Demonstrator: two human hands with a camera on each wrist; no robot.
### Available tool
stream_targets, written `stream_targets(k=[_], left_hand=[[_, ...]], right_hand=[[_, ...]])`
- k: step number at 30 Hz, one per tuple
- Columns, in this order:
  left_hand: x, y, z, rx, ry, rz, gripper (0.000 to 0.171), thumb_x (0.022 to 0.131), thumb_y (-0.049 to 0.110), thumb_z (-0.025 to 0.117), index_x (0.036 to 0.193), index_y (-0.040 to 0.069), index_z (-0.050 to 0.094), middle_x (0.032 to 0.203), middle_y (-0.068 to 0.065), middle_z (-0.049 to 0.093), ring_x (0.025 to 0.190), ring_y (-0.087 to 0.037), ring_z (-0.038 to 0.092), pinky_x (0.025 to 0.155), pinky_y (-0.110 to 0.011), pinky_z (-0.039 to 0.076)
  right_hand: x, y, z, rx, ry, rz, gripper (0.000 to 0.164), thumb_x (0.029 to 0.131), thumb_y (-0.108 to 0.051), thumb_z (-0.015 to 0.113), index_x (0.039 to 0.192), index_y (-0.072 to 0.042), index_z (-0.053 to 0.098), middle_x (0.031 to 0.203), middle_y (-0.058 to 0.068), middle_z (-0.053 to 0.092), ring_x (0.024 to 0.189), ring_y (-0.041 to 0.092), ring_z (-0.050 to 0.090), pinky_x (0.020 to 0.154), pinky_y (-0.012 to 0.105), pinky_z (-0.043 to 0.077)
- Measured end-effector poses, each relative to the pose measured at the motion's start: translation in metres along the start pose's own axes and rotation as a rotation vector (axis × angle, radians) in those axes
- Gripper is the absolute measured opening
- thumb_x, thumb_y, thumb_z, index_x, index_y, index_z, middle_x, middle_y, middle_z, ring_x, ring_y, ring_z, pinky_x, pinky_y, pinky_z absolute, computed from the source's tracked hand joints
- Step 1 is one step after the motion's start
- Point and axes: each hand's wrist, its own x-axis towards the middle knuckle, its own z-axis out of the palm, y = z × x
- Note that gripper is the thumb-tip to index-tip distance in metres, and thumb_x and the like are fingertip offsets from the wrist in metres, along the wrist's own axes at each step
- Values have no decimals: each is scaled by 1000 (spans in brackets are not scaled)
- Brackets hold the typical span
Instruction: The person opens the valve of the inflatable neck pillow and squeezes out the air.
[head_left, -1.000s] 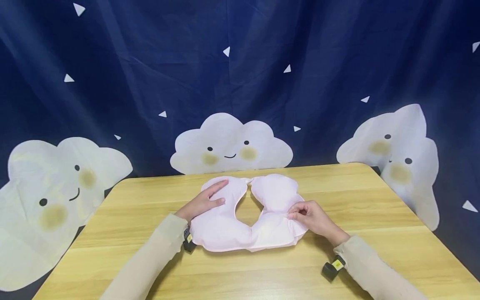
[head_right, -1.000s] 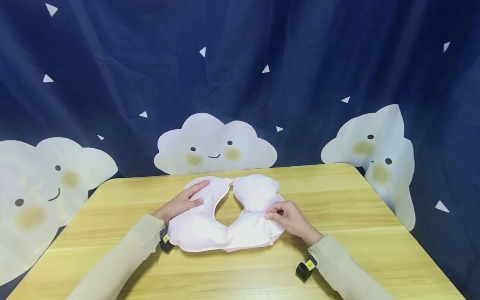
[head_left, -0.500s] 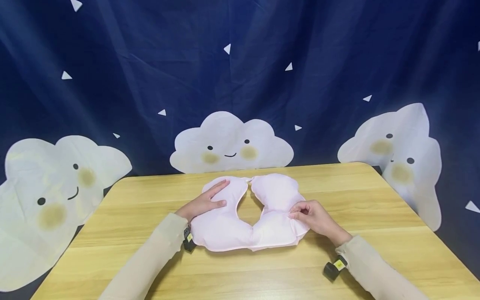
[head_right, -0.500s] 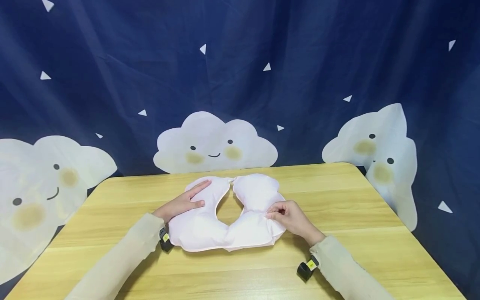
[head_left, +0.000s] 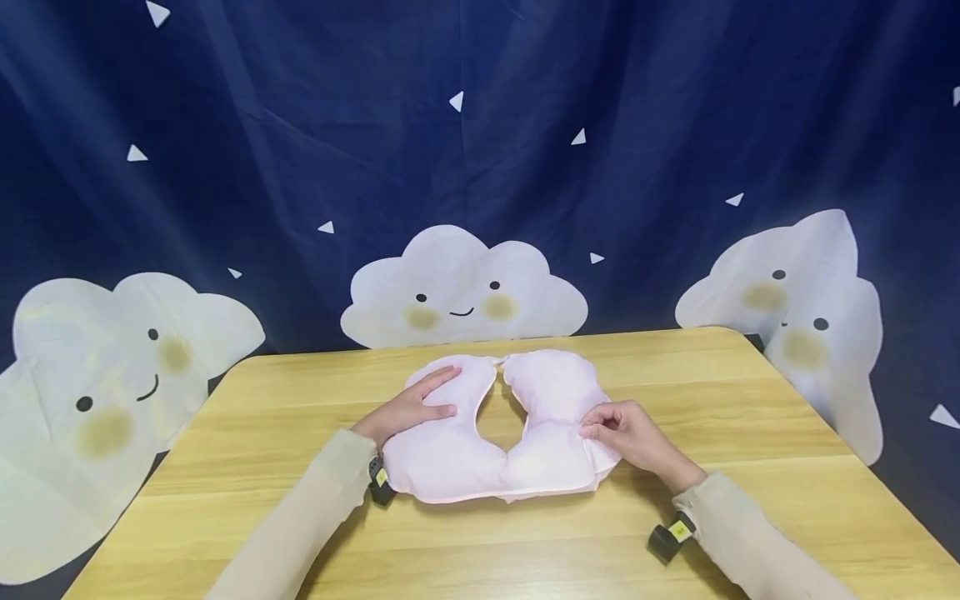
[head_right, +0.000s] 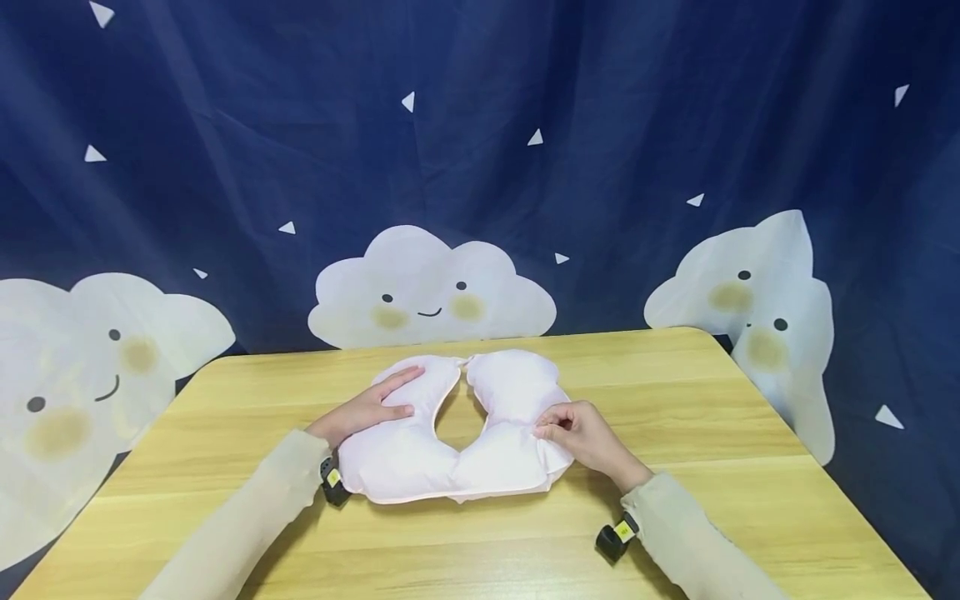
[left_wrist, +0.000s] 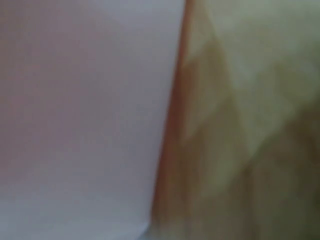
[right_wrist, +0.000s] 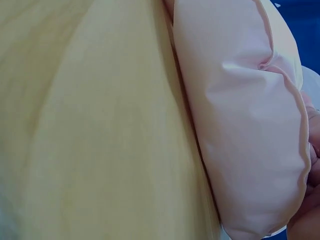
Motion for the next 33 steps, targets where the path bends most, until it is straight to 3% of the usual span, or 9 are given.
stream_targets(k=[9, 33], left_hand=[[-3, 2, 3, 3, 43, -34, 71, 84, 35, 70, 146, 31, 35, 156, 8, 20, 145, -19, 6, 115, -51, 3], [0, 2, 7, 36, 86, -30, 69, 80, 35, 74, 141, 28, 44, 154, 7, 25, 144, -19, 10, 115, -50, 5]], right_hand=[[0, -1, 1, -19, -6, 32, 6, 83, 0, 68, 81, 5, 70, 77, 11, 67, 66, 0, 53, 55, 17, 46], [1, 4, 1, -26, 4, 17, 8, 79, 9, 67, 81, 3, 70, 75, 9, 67, 64, -1, 52, 53, 17, 45]])
